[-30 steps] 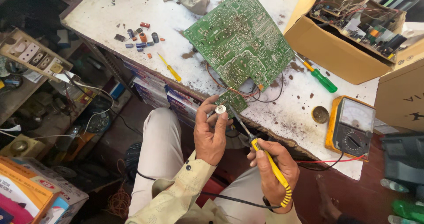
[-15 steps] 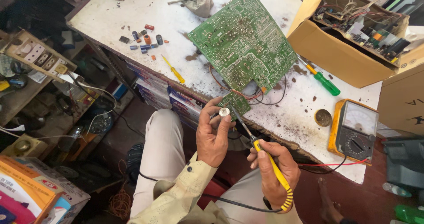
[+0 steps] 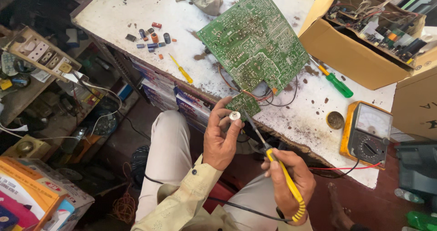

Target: The person sits at a cluttered repair workbench and solders a small component onto a green circuit board using a soldering iron, holding the board steady with one hand. They reposition the board, pick up a small cylindrical part, and continue soldering connections on the board.

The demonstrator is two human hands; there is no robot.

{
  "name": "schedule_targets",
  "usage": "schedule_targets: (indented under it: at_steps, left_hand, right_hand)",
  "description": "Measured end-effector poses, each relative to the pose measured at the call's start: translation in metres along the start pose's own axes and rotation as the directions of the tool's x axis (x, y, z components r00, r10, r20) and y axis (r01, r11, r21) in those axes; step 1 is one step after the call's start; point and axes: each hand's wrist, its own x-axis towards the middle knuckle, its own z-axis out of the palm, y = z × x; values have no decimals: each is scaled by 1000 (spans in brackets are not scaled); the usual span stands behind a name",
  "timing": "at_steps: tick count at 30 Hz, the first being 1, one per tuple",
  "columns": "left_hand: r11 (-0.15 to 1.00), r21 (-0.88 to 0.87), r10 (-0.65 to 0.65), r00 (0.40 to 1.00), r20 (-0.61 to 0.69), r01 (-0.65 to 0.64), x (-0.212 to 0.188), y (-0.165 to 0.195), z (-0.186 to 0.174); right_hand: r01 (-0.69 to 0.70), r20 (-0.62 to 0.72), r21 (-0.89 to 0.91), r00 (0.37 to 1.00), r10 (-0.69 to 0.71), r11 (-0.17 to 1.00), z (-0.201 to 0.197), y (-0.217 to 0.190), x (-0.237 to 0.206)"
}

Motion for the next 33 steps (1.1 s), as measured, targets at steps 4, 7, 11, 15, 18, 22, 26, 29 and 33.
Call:
schedule_targets:
  at_steps: [4,7,11,15,18,22,26,29,33]
  left_hand:
    - [999,-36,7,1000,28,-6,1,-3,-5]
    - [996,-88,7,999,47,-3,0,-4,-8]
    - [994,-112,2,998,69,6,0,-4,-11]
    - [994,-109,4,998,62,3,0,-4,-11]
    - [995,-97,14,999,52,-9,-1,-5,-10]
    - [993,-108,50,997,62,-43,-2,-9,-11]
    - [994,-105,50,997,61,-43,-3,-13,-12]
    - [992,-113,54,997,59,-47,-3,-14,-12]
    - [994,-98,48,998,50,-42,-3,-13,-12]
  right_hand:
    - [64,-24,-10,998,-65,998,-7,-2,-8]
    - [53,-36,12,998,-52,999,-9,-2,-10]
    - [19,-13,24,1000,-19,1000,-8,-4,-9]
    - [12,-3,18,1000,-12,1000,-6,-7,-8]
    - [14,-1,25,1000,-14,1000,-5,-6,-5]
    - [12,-10,35,1000,-12,999,-4,-5,-5]
    - [13,-13,48,1000,-12,999,-4,-4,-4]
    - [11,-11,51,1000,-10,999,-3,-5,-4]
    - [17,-6,55,1000,-17,998,-1,-6,-4]
